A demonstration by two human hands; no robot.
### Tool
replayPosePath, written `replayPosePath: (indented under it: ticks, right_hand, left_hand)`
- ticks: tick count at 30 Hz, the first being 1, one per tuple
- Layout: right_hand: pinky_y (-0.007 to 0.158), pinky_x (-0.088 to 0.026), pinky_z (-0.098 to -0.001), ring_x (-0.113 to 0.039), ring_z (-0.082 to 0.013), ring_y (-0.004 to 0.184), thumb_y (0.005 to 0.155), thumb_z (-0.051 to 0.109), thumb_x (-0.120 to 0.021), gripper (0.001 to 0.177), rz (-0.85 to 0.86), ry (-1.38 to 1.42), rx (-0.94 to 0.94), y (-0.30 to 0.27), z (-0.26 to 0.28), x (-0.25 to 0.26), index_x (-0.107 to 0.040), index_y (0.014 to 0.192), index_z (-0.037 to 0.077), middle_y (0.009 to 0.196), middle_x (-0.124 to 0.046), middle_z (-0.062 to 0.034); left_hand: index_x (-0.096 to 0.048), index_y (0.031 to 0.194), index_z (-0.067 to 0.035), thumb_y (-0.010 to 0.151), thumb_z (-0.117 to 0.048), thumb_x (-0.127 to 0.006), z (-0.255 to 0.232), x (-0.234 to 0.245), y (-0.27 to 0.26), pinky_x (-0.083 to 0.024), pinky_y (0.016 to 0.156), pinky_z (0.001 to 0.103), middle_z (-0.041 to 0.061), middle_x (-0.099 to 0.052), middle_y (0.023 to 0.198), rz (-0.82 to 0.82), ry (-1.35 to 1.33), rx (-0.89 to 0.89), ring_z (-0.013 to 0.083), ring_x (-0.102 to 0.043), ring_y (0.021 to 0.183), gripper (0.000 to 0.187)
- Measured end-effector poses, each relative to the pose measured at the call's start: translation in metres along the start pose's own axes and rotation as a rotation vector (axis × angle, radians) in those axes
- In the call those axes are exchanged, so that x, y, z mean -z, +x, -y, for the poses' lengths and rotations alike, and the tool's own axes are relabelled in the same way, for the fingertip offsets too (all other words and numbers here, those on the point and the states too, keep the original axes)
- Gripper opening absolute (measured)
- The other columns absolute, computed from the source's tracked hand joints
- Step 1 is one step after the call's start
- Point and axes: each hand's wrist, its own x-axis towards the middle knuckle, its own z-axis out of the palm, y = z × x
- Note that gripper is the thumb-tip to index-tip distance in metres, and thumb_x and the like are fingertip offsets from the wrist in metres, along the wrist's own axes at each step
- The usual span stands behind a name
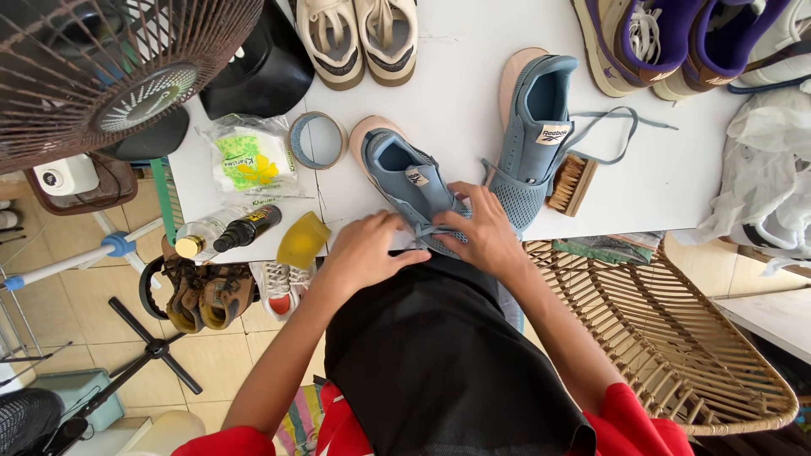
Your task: The person laces a light blue Reebok sneaker by threading the laces through the eyelets and pulling them tight. They repeat this process for the second shoe, ensuring both are properly laced.
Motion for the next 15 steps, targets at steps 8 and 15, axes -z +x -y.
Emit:
replayPosePath:
  ticks: [8,15]
  right_hand:
    - [0.094,-0.053,-0.0489,-0.064,-0.0384,0.126,0.084,0.039,-0.096,0.033,-0.029,0.092,0.065,-0.007,-0.008,-0.004,-0.069,0.087,0.021,0.148,-0.055,-0.0117]
    - [0.097,-0.058,-0.0563,-0.067,-0.0402,0.125,0.081,0.045,-0.097,0.062,0.029,0.008,0.004,-0.019,-0.017,-0.025,-0.057,0.122,0.021,0.147,-0.058,-0.0145]
  left_hand:
    - [-0.068,0.085,-0.016,0.112,-0.033,-0.059,0.051,-0.067,0.038,-0.057,0.074,0.043,0.002,-0.066,0.075,-0.321,0.087,-0.234,0.0297,-0.074,0.081,0.033]
    - [-0.057,0.071,-0.009,0.101,-0.012,-0.068,0.042,-0.029,0.015,-0.052,0.073,0.040,0.005,-0.054,0.063,-0.159,-0.596,-0.457,0.0250,-0.061,0.070,0.032]
